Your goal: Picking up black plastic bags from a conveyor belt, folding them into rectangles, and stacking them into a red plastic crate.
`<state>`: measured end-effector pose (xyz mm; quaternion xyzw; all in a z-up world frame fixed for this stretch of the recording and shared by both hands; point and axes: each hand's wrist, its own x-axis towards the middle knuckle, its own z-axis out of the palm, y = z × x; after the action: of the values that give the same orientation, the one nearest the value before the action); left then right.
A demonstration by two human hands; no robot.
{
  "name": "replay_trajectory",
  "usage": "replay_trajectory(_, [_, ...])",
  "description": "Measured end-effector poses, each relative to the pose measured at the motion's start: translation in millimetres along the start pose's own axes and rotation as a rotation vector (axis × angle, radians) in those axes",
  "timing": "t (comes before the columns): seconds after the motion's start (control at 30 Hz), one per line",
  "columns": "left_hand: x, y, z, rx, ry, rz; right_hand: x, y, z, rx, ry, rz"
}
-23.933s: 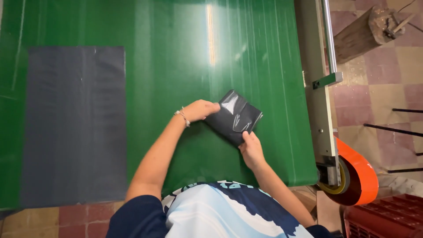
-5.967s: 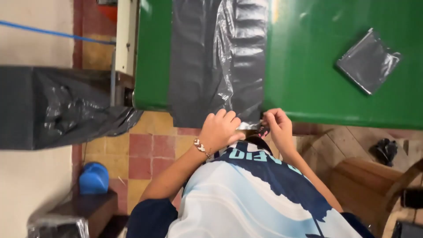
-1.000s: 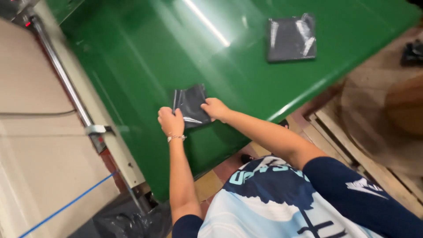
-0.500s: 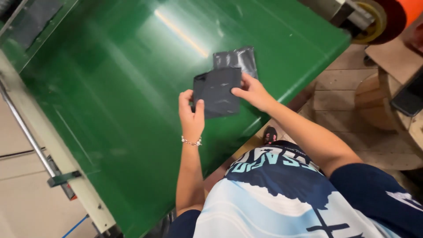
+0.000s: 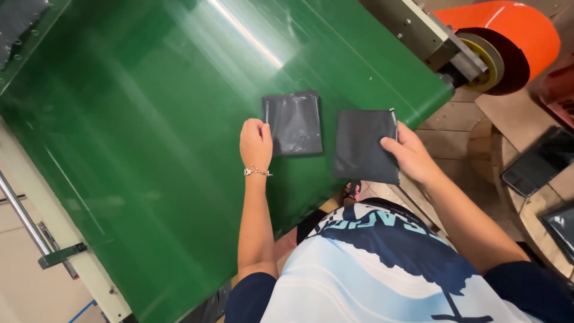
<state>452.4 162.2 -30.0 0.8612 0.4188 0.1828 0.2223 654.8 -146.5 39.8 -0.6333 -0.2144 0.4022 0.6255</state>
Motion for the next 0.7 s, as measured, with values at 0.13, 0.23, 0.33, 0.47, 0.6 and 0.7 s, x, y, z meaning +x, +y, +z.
replay_trajectory(0.13, [1,7,-3,-0.019,-0.037,-0.113,2,-24,3,0.024,0.031,0.057])
replay_trajectory(0.23, [3,1,5,0.024,-0.042,-0.003,13,-11,5,0.065,0.036,0.044])
replay_trajectory(0.33, [7,2,18,0.071,0.064,0.086,16,-3,14,0.126,0.067,0.051])
replay_trajectory(0.47, [18,-11,37,0.143,0.119,0.13,24,1,34,0.196,0.086,0.088])
replay_trajectory(0.6, [20,-10,35,0.15,0.217,0.142,57,-7,79,0.335,0.119,0.083])
replay_trajectory(0.7, [16,-9,10,-0.123,0.166,-0.098,100,14,107,0.497,0.134,0.106])
